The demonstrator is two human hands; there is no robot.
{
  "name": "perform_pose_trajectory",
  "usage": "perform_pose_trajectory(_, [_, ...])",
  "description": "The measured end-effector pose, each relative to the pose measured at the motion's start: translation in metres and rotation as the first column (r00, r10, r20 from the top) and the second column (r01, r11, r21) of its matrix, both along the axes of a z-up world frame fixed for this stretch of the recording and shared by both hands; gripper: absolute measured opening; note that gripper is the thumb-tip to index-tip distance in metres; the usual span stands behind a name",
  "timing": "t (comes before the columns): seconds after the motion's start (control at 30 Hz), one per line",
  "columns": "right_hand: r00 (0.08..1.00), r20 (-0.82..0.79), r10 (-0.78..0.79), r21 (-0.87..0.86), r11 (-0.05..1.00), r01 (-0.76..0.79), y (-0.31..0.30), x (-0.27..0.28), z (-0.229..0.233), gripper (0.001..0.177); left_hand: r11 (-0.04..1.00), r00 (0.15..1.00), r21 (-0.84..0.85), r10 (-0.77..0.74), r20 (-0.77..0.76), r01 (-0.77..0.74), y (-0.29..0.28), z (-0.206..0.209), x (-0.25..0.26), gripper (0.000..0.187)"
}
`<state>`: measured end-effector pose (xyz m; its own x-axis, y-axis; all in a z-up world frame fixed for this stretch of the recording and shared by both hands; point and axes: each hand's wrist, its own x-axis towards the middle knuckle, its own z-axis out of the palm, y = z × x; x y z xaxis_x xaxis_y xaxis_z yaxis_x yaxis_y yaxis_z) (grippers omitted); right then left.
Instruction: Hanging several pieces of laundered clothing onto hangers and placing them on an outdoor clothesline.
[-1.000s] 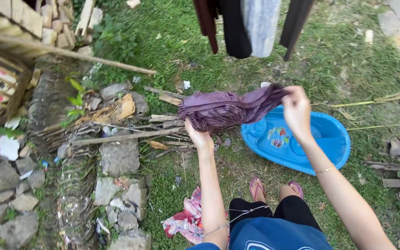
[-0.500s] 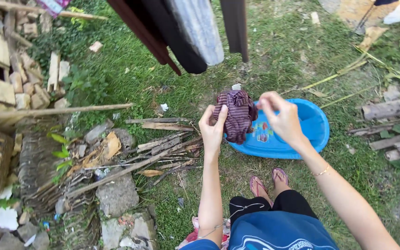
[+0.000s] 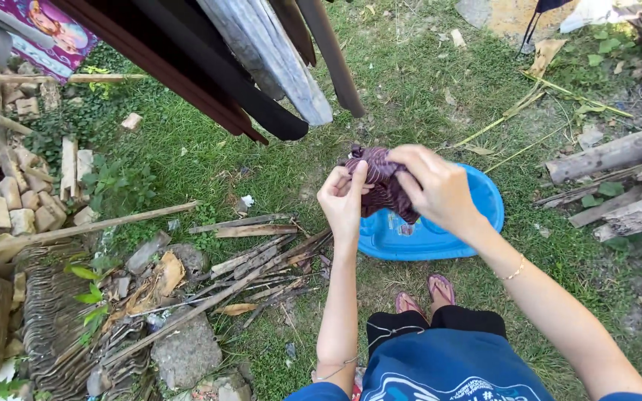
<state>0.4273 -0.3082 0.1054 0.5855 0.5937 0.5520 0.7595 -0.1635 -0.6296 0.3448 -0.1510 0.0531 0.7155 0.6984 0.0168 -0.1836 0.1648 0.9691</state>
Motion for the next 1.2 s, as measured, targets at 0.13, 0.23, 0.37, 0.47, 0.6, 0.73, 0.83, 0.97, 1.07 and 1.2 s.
perform_pose_trajectory(0.13, [0.996, 0.079, -0.037, 0.069, 0.997, 0.032, 0.002, 0.023, 0.012, 0.021, 0.986, 1.0, 0.167, 0.006, -0.027, -0.001, 0.007, -0.028, 0.008, 0.019])
perform_pose_trajectory(0.23, [0.999, -0.018, -0.045, 0.128, 0.991, 0.047, 0.014, 0.032, 0.016, 0.017, 0.98, 0.983, 0.192, 0.007, 0.182, -0.043, 0.005, -0.003, 0.012, 0.031])
perform_pose_trajectory(0.37, [0.996, -0.085, -0.017, 0.213, 0.977, 0.035, 0.028, 0.039, 0.022, 0.013, 0.9, 0.989, 0.434, -0.019, 0.147, -0.048, 0.005, 0.017, 0.003, 0.074])
perform_pose_trajectory(0.47, [0.988, -0.144, 0.052, 0.222, 0.975, -0.019, 0.032, 0.037, 0.018, 0.011, 0.872, 0.978, 0.443, -0.171, -0.121, 0.207, 0.012, 0.016, -0.009, 0.076])
perform_pose_trajectory(0.6, [0.984, -0.173, -0.031, 0.317, 0.945, 0.085, 0.028, 0.044, 0.015, 0.009, 0.798, 0.916, 0.498, -0.161, -0.368, 0.341, 0.04, 0.007, -0.025, 0.05])
perform_pose_trajectory(0.73, [0.969, -0.224, -0.106, 0.347, 0.92, 0.181, 0.019, 0.049, 0.018, 0.012, 0.782, 0.881, 0.475, -0.191, -0.434, 0.403, 0.058, 0.013, -0.043, 0.042])
perform_pose_trajectory(0.83, [0.971, -0.206, -0.12, 0.399, 0.896, 0.196, 0.013, 0.054, 0.011, 0.016, 0.834, 0.862, 0.428, -0.106, -0.496, 0.349, 0.073, 0.002, -0.062, 0.026])
perform_pose_trajectory(0.97, [0.954, 0.033, -0.297, 0.163, 0.944, 0.288, 0.013, 0.042, 0.022, 0.013, 0.714, 0.989, 0.7, 0.09, -0.115, 0.016, 0.076, 0.021, -0.079, 0.017])
perform_pose_trajectory(1.07, [0.846, 0.41, -0.341, 0.148, 0.94, 0.307, 0.02, 0.033, 0.012, 0.014, 0.586, 0.969, 0.794, 0.248, 0.015, -0.163, 0.071, 0.038, -0.077, 0.018])
perform_pose_trajectory(1.2, [0.997, -0.026, -0.068, 0.096, 0.993, 0.07, 0.034, 0.021, -0.013, 0.022, 0.826, 0.953, 0.499, 0.301, 0.0, -0.261, 0.062, 0.048, -0.076, 0.025])
